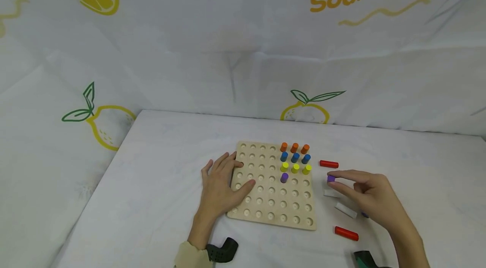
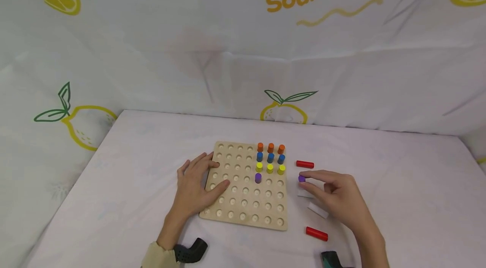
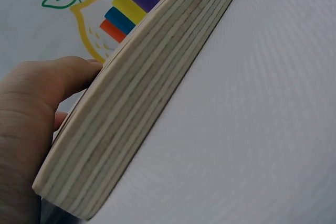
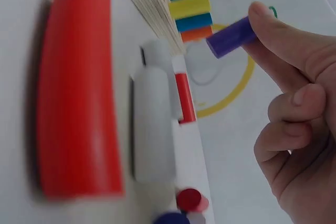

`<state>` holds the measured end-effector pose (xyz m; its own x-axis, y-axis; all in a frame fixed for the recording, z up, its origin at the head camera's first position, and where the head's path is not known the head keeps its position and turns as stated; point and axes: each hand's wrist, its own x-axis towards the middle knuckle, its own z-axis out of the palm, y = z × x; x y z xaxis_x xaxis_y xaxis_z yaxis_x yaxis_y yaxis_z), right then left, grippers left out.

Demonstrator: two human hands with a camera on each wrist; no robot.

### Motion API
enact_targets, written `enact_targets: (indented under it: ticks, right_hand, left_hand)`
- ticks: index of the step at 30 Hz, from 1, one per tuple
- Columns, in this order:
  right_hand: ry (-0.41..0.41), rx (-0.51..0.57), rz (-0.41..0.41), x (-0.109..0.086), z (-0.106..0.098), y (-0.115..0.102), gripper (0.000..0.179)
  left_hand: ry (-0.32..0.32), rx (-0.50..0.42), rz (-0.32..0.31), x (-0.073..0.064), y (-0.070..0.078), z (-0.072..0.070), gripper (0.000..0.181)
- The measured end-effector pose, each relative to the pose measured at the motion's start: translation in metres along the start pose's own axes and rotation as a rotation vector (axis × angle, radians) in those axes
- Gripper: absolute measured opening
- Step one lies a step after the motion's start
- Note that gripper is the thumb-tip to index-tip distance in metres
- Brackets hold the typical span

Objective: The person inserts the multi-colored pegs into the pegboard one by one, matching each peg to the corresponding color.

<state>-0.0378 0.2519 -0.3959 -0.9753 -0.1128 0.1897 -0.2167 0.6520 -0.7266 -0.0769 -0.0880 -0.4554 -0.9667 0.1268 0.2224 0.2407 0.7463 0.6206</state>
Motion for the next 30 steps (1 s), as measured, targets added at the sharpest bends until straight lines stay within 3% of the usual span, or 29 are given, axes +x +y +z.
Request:
enact_targets:
  ticks: [9,16,25,30]
  right_hand:
    - [0.005,0.164,0.049,0.006,0.024,-0.020,0.023]
    - [-0.018,0.182,0.129,0.009,0.040,-0.028,0.025]
    - [-0.099,0.270,0.147,0.009,0.052,-0.032,0.025]
    - [-0.112,0.296,0.084,0.009,0.056,-0.031,0.023]
  left_hand:
    - [-0.001,-0.001,-0.001,0.001,0.000,0.001,0.046]
    - [0.008,0.002,0.006,0.000,0.001,-0.001,0.046]
    - [0.027,-0.015,0.020,-0.001,0.001,-0.002,0.044]
    - [0.024,-0.009,0.021,0.000,0.001,-0.001,0.043]
